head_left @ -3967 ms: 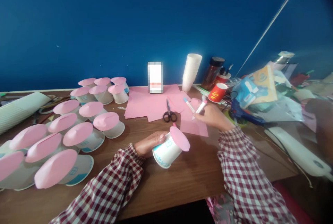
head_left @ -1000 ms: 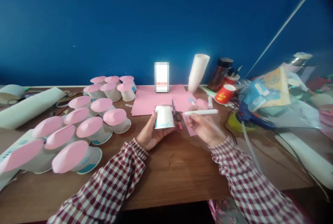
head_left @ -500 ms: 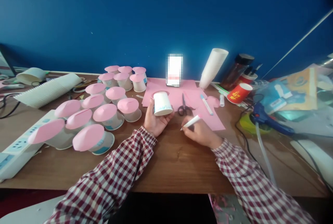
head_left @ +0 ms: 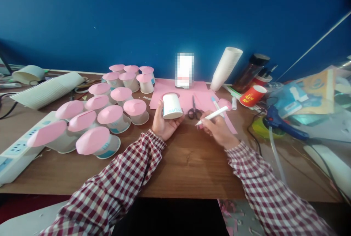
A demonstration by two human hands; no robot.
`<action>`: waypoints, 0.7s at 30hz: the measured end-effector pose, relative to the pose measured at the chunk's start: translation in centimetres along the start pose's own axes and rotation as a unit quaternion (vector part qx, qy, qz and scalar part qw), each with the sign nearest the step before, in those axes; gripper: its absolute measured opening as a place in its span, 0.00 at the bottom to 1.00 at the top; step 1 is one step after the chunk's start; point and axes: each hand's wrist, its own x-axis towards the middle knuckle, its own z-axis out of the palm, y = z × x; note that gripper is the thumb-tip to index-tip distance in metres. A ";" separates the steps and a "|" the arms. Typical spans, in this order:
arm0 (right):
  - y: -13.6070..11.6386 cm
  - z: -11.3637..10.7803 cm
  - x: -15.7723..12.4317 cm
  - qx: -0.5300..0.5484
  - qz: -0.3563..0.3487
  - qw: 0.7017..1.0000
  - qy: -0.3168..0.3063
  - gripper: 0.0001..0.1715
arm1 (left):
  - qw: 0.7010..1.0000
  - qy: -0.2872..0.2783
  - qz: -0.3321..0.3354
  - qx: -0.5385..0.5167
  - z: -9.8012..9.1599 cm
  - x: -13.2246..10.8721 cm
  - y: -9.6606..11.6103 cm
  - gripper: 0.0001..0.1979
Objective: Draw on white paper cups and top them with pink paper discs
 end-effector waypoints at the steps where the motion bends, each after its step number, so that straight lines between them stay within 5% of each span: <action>1: 0.0 0.1 0.0 0.009 0.006 1.000 0.002 0.13 | 1.000 0.001 -0.002 0.001 0.0 0.0 0.0 0.27; 13: 0.2 1.2 -0.3 0.110 -0.063 0.989 0.077 0.13 | 0.992 -0.032 -0.038 0.116 1.0 -0.7 -1.8 0.20; 21: -1.7 2.3 -1.8 -0.035 -0.158 0.978 0.130 0.08 | 0.985 -0.093 -0.025 0.145 0.4 -0.4 -2.5 0.20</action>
